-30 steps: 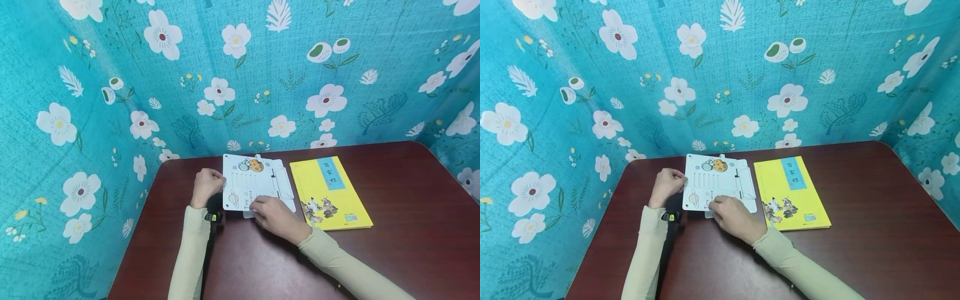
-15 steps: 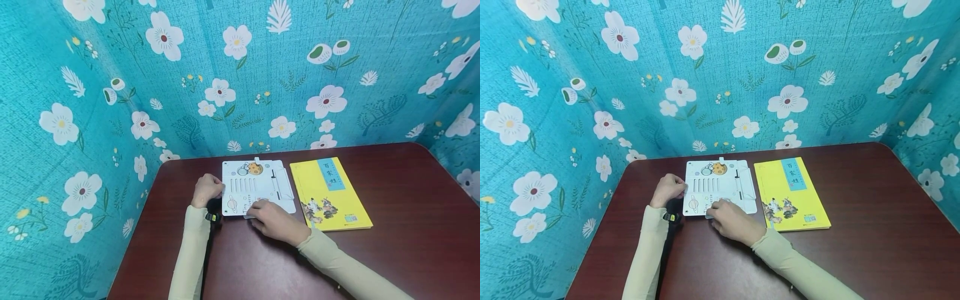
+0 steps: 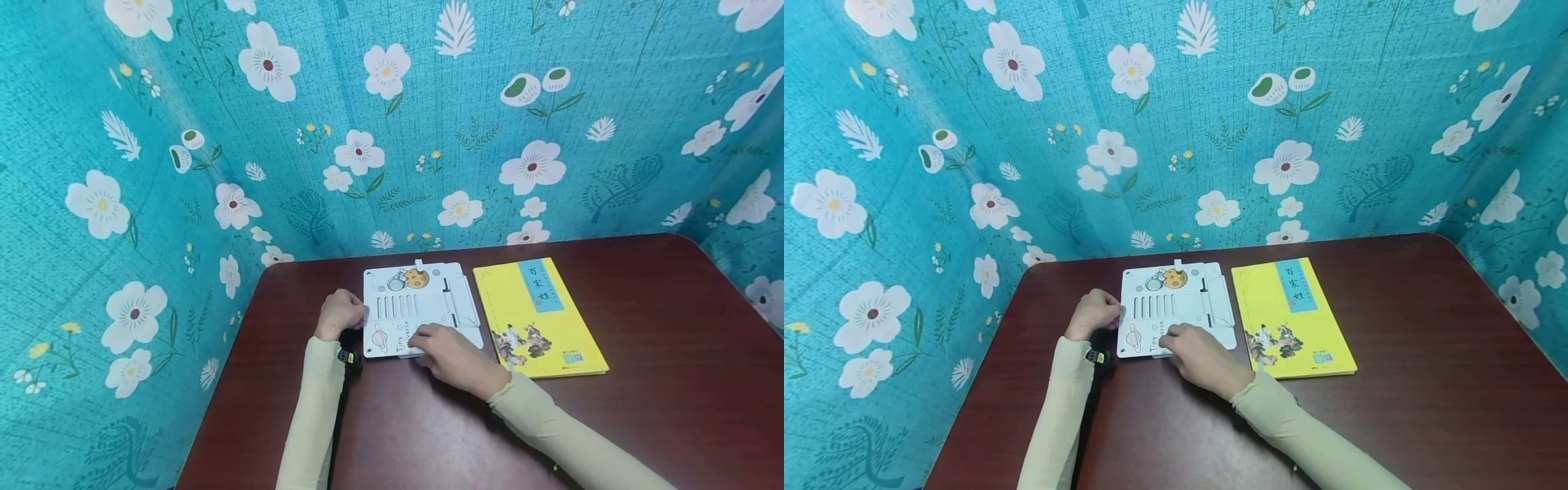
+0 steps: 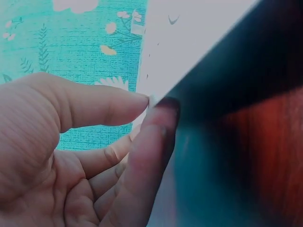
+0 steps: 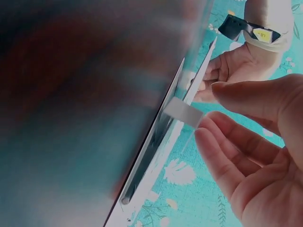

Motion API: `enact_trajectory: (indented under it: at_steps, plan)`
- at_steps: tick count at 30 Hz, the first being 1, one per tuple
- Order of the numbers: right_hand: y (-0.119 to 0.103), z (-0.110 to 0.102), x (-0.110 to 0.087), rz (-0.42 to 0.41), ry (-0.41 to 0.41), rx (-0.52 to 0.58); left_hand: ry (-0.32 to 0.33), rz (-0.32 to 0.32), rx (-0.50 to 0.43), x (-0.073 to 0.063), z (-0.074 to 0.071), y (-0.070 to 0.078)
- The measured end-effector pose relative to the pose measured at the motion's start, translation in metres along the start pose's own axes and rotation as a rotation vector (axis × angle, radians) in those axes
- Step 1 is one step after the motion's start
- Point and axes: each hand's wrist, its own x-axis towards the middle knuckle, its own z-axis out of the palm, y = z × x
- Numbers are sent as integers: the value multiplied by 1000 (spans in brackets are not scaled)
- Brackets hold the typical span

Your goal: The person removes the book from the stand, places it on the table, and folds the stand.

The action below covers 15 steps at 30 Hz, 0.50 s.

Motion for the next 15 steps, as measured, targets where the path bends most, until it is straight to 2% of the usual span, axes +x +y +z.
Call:
enact_trajectory:
  at_steps: [8,15]
  plan:
    - [8,-2,-3,70,40,-86,-24,-13,6,3,4,-2]
    - [14,-4,-4,177,-16,-105,-37,-25,-37,4,4,-4]
